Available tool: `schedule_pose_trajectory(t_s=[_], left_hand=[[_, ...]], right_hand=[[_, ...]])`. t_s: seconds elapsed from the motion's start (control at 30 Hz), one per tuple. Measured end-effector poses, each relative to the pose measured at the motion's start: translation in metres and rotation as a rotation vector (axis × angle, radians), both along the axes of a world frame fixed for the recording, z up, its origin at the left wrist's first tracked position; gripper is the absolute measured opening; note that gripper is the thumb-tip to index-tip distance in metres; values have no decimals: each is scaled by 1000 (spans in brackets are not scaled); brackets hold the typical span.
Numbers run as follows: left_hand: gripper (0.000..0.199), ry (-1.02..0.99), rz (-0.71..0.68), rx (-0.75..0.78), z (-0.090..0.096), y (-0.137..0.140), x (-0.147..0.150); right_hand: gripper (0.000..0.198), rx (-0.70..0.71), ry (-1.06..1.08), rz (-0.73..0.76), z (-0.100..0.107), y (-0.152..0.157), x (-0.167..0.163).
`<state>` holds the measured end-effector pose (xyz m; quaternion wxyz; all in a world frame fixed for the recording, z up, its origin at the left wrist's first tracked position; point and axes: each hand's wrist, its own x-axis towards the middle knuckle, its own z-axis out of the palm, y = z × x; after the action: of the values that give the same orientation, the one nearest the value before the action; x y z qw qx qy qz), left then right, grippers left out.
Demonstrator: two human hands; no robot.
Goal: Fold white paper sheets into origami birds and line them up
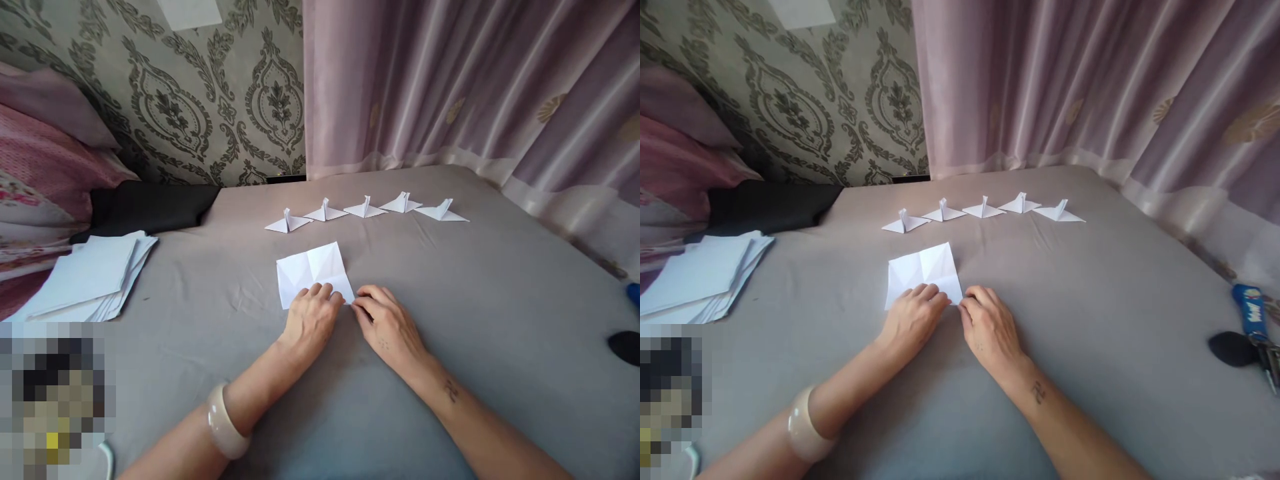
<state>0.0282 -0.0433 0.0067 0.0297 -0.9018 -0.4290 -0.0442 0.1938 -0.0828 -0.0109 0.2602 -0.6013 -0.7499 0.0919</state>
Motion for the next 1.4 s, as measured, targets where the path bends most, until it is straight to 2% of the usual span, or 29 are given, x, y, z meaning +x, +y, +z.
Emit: schedule_pose_trajectory(t_s=[0.2,0.4,0.6,0.7,0.9,1.17,1.4], left_hand=[[20,25,-41,2,4,8,5],[15,44,-116,19,7,11,4],[17,82,-161,26,9,12,5],[18,88,-174,19,9,12,5],[21,81,-180,41,9,12,5],[19,82,-189,56,5,12,4],[22,78,-207,75,6,12,4]], right_hand=[[18,-24,88,-81,-2,6,-2],[12,-129,150,-177,0,14,-2],[14,-201,207,-108,2,15,14],[17,-194,225,-70,2,13,20],[34,-51,112,43,4,7,17],[44,-67,-155,145,12,-5,15],[43,-101,-90,122,15,-5,20]])
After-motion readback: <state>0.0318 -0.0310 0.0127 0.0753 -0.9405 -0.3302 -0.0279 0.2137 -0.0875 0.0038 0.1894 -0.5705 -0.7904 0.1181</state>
